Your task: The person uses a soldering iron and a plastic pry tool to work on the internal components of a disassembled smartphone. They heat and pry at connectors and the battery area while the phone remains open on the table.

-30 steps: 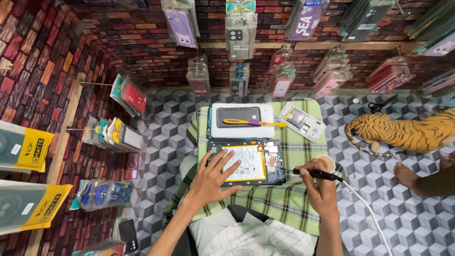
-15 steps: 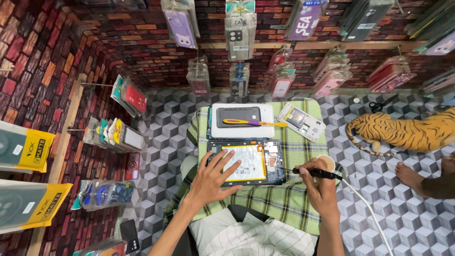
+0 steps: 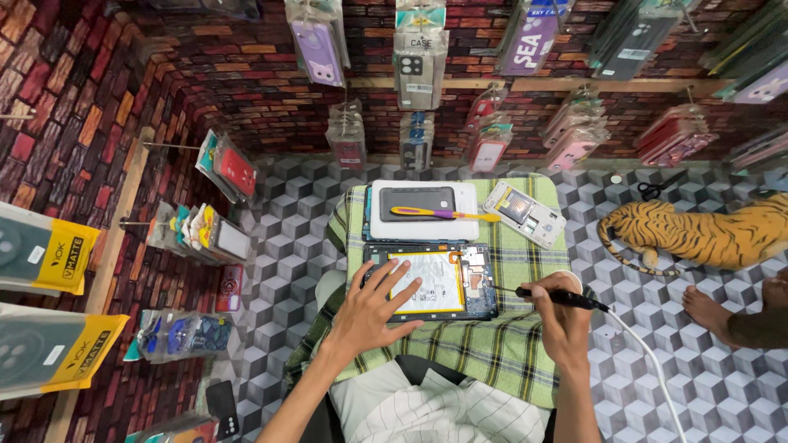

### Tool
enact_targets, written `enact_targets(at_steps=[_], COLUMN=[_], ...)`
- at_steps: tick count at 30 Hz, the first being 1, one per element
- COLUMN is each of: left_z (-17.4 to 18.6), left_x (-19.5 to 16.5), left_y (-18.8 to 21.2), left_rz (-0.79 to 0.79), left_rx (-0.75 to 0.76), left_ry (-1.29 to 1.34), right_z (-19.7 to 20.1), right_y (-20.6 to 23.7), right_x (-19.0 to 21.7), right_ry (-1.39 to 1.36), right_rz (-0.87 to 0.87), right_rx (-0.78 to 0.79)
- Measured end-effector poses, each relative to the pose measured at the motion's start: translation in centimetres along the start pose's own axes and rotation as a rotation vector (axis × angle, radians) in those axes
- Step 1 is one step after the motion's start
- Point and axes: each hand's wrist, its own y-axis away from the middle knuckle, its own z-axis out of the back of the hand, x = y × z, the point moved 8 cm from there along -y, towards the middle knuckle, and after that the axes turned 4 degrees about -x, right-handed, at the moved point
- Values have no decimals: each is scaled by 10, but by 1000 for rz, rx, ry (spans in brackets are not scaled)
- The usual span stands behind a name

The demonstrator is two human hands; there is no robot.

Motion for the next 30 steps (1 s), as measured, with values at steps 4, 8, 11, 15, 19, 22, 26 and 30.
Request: enact_targets(at_steps=[4, 8, 11, 15, 19, 22, 26, 30], left_z=[1, 0, -2, -4, -6, -5, -4, -4], left_x=[0, 0, 0, 0, 0, 1, 2, 3], left_y=[-1, -2, -1, 0, 1, 2, 2, 3], left_rz=[-1, -5, 0, 1, 4, 0, -5, -4], left_rx=[-8, -3, -3, -2, -4, -7, -8, -12], left_ry=[-1, -8, -5, -8, -2, -8, -9, -2], right_z=[-3, -1, -1, -2, -6, -5, -5, -3], right_y=[-2, 0, 1, 2, 3, 5, 12, 21], right_x=[-6, -9, -12, -15, -14, -15, -18, -21], right_ry=[12, 38, -3, 35, 13, 14, -31, -78], right_rz=[5, 11, -5, -28, -23, -33, -47, -96], right_rx=[5, -12, -11, -11, 7, 5, 16, -27])
